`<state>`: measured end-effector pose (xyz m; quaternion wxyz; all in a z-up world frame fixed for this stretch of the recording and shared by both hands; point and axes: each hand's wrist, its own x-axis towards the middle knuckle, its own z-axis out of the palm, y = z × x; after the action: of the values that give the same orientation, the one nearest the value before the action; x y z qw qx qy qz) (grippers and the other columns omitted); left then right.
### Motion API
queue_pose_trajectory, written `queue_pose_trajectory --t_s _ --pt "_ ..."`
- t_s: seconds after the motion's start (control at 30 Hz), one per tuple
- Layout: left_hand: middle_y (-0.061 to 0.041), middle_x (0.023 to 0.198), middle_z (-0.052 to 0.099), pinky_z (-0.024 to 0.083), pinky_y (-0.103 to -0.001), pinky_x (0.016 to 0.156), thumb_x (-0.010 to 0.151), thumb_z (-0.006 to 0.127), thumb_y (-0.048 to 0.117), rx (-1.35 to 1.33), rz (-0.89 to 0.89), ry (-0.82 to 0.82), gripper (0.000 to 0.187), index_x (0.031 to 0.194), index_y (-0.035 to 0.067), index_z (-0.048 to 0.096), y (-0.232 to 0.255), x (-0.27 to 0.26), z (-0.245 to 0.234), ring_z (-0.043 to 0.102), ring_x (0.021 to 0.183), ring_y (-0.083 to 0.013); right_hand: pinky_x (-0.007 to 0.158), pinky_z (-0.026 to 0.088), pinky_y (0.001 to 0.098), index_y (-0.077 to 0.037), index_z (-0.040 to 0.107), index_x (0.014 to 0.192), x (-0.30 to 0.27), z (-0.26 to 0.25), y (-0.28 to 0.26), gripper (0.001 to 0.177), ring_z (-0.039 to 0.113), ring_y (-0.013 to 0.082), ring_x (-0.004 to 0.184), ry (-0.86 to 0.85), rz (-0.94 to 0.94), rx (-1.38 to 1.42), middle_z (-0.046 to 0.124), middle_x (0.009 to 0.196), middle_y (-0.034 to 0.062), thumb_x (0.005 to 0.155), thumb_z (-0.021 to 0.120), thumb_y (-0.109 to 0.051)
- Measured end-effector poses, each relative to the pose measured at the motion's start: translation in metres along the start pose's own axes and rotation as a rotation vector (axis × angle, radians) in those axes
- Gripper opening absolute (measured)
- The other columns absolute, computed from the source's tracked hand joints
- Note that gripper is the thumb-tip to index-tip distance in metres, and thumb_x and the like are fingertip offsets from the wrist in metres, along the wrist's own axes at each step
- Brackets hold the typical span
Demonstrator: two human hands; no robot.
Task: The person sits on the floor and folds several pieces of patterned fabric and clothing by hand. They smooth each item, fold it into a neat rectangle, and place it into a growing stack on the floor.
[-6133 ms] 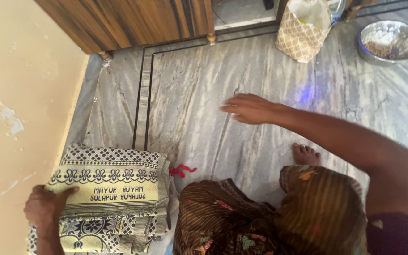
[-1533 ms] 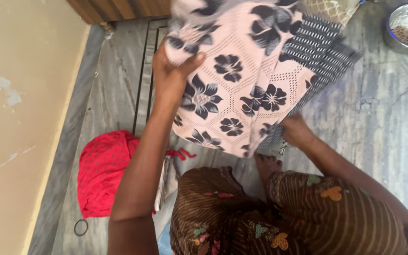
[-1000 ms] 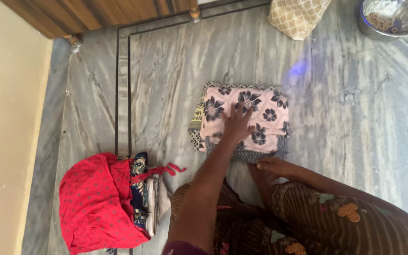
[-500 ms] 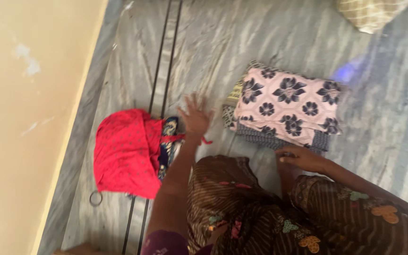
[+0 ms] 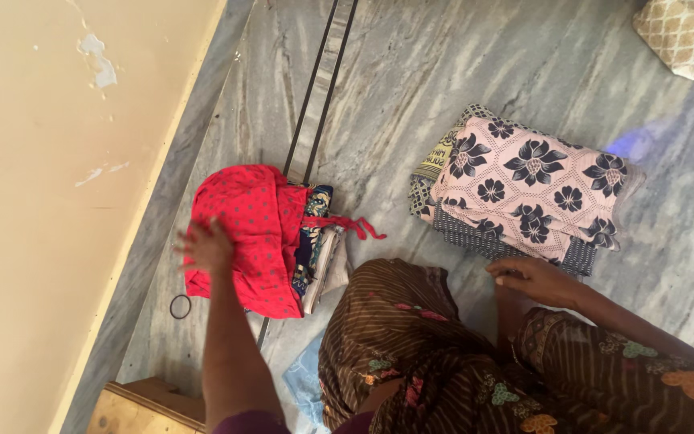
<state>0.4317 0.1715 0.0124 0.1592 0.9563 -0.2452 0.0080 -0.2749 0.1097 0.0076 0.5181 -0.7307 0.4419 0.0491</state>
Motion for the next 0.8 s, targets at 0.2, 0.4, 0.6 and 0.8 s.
queue_pose_trajectory --t_s 0.2,0.4,0.6,0.8 --pt "-0.028 0.158 0.041 0.034 -0.053 0.115 0.073 0.069 0.081 -0.518 -0.172 -0.398 0.121 0.155 -0.002 0.038 -0.07 0.002 -0.038 0.039 0.145 -0.0436 0.107 0.054 0.041 -0.022 0.063 0.136 0.006 0.0 -0.015 0.046 0.07 0.0206 0.122 -0.032 0.008 -0.003 0.073 0.13 0.003 0.097 0.055 -0.044" --pt "-0.027 0.116 0.07 0.053 -0.046 0.091 0.068 0.09 0.055 -0.329 -0.091 -0.33 0.089 0.12 -0.012 0.064 -0.056 0.032 -0.047 0.069 0.106 -0.0362 0.105 0.054 0.0395 -0.022 0.063 0.133 0.01 -0.004 -0.042 0.044 0.071 0.0187 0.12 -0.011 -0.042 -0.02 0.075 0.128 0.0017 0.097 0.054 -0.046" --pt "-0.023 0.093 0.075 0.056 -0.047 0.073 0.069 0.088 0.036 -0.164 -0.092 -0.511 0.056 0.097 -0.01 0.077 -0.021 0.067 -0.068 0.071 0.081 -0.032 0.107 0.053 0.0408 -0.022 0.064 0.134 0.004 -0.013 -0.065 0.044 0.071 0.0185 0.12 -0.006 -0.069 -0.007 0.075 0.126 0.0024 0.097 0.055 -0.044" --pt "-0.017 0.094 0.076 0.06 -0.045 0.071 0.073 0.074 0.006 -0.815 0.007 -0.709 0.035 0.105 -0.008 0.073 0.095 0.018 -0.126 0.074 0.079 -0.0302 0.117 0.038 0.0472 -0.025 0.055 0.145 -0.004 -0.055 -0.119 0.05 0.06 0.0288 0.13 0.174 -0.053 -0.169 0.048 0.157 0.006 0.098 0.055 -0.042"
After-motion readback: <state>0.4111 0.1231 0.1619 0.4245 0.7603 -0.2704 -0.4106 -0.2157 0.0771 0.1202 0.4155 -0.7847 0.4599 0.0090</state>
